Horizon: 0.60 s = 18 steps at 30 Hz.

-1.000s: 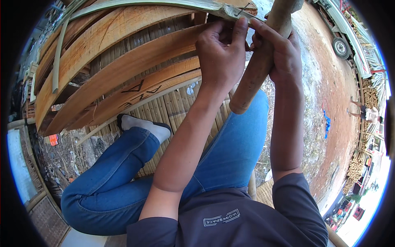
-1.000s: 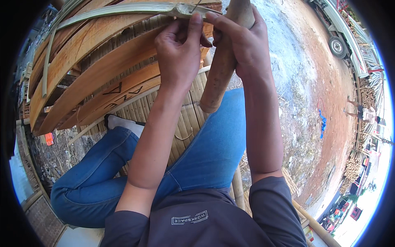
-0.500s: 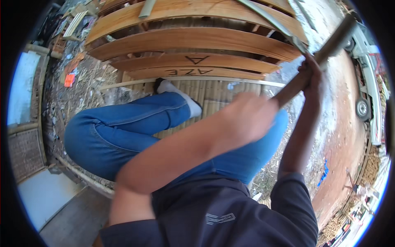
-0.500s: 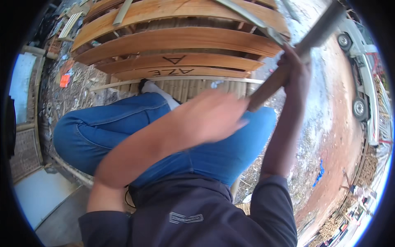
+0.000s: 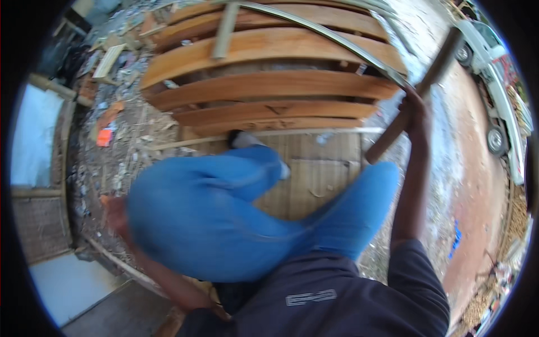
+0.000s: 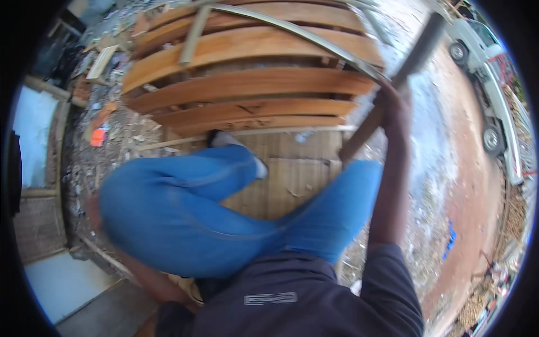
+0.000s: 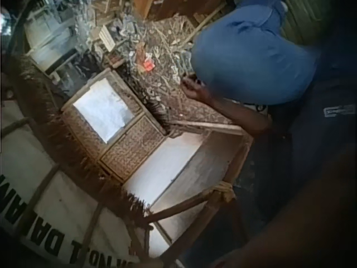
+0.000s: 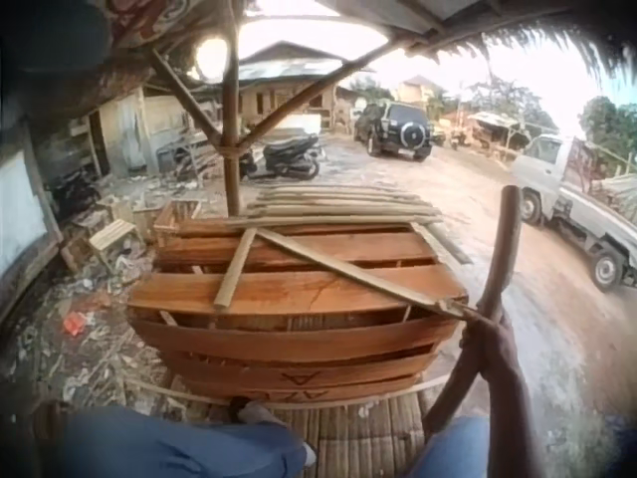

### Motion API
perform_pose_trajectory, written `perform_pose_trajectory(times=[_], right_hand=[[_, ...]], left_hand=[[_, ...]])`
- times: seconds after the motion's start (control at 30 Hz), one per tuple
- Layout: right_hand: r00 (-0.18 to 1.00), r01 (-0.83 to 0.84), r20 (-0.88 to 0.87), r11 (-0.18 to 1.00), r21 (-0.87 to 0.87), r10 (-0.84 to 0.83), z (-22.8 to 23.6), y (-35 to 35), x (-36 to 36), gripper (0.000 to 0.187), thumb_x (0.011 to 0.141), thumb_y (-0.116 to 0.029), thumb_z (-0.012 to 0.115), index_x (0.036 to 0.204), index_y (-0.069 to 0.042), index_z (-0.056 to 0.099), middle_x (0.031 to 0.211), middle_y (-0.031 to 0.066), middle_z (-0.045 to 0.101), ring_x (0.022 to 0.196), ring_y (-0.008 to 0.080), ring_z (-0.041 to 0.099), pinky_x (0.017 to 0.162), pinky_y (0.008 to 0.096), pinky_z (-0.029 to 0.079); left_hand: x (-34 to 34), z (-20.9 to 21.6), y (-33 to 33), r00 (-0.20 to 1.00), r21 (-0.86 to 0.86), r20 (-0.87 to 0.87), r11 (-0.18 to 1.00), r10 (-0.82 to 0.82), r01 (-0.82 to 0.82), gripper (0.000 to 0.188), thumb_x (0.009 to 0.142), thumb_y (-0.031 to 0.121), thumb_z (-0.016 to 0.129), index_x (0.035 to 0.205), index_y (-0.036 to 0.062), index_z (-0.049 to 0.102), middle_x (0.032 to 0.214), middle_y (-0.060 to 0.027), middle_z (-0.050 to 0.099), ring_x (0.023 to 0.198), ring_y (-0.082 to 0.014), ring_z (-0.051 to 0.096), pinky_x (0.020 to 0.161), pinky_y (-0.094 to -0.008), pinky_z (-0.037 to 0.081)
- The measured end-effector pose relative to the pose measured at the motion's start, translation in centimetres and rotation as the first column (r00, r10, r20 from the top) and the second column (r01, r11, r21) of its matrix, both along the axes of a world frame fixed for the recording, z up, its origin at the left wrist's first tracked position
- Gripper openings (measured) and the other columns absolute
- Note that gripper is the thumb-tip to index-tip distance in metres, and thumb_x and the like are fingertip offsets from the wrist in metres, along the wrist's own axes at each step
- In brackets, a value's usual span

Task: The person fastens a bamboo strip to a wooden frame. They position the strip, insert a metal fastener through the bamboo into the wood, and use a piece of bamboo as a mallet to hammer it into place.

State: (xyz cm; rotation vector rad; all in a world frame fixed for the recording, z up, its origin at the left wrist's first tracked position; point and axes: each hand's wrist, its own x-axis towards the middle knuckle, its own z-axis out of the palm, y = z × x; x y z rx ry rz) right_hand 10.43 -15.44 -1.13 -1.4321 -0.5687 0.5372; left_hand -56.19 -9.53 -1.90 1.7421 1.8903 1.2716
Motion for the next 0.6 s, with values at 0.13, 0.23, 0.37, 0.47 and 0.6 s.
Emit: perform_pose_trajectory(times=[0.13, 0.23, 0.37, 0.47, 0.6], right_hand=[[0.993, 0.076, -0.083, 0.996, -0.050, -0.080, -1.0, -1.3, 2.5, 0.026, 0.088, -0.015, 0.075, 0.107, -0.005, 0.059, 0.076, 0.0020, 0.057, 0.063, 0.0124, 0.056, 0.058, 0.0267, 0.048], [0.984, 0.080, -0.155, 0.996, -0.027, -0.083, -2.0, -1.7, 4.1, 0.032, 0.091, -0.012, 0.073, 0.117, -0.005, 0.057, 0.081, 0.0018, 0.058, 0.067, 0.0108, 0.057, 0.059, 0.0270, 0.050], [0.996, 0.026, -0.083, 0.999, -0.037, -0.029, -1.7, -1.3, 3.1, 0.028, 0.091, -0.019, 0.074, 0.112, -0.006, 0.062, 0.083, -0.0015, 0.056, 0.072, 0.0092, 0.056, 0.064, 0.0254, 0.049], [0.997, 0.043, -0.058, 0.998, -0.052, -0.046, -1.3, -2.0, 5.4, 0.031, 0.093, -0.016, 0.071, 0.120, -0.005, 0.059, 0.091, 0.0008, 0.060, 0.077, 0.0112, 0.058, 0.067, 0.0271, 0.050], [0.997, 0.069, -0.039, 0.996, -0.058, -0.072, -1.6, -1.8, 5.2, 0.034, 0.095, -0.018, 0.067, 0.125, -0.005, 0.060, 0.101, 0.0008, 0.061, 0.084, 0.0117, 0.058, 0.072, 0.0284, 0.051]], left_hand=[[1.6, -19.5, 2.7, 0.996, -0.491, 0.028, 0.869, 0.085, -0.061, 0.029, 0.091, 0.023, 0.066, 0.114, 0.0041, 0.066, 0.099, -0.0160, 0.071, 0.089, -0.0273, 0.069, 0.080, -0.0404, 0.053], [3.5, -23.6, 1.5, 0.975, -0.281, -0.213, 0.952, 0.059, -0.119, 0.029, 0.090, 0.018, 0.064, 0.114, 0.0028, 0.065, 0.106, -0.0184, 0.068, 0.099, -0.0345, 0.065, 0.088, -0.0453, 0.051], [3.9, -24.7, 2.4, 0.955, -0.289, -0.288, 0.944, 0.071, -0.157, 0.027, 0.089, 0.014, 0.064, 0.112, 0.0011, 0.064, 0.108, -0.0188, 0.065, 0.104, -0.0392, 0.059, 0.090, -0.0484, 0.047], [5.2, -25.2, 2.8, 0.956, -0.267, -0.286, 0.953, 0.067, -0.146, 0.025, 0.088, 0.013, 0.065, 0.110, 0.0013, 0.064, 0.107, -0.0181, 0.064, 0.103, -0.0394, 0.059, 0.089, -0.0483, 0.047], [4.6, -25.2, 4.4, 0.936, -0.133, -0.316, 0.970, 0.154, -0.204, 0.024, 0.089, 0.017, 0.066, 0.109, 0.0043, 0.065, 0.107, -0.0151, 0.064, 0.102, -0.0371, 0.059, 0.089, -0.0482, 0.046]])
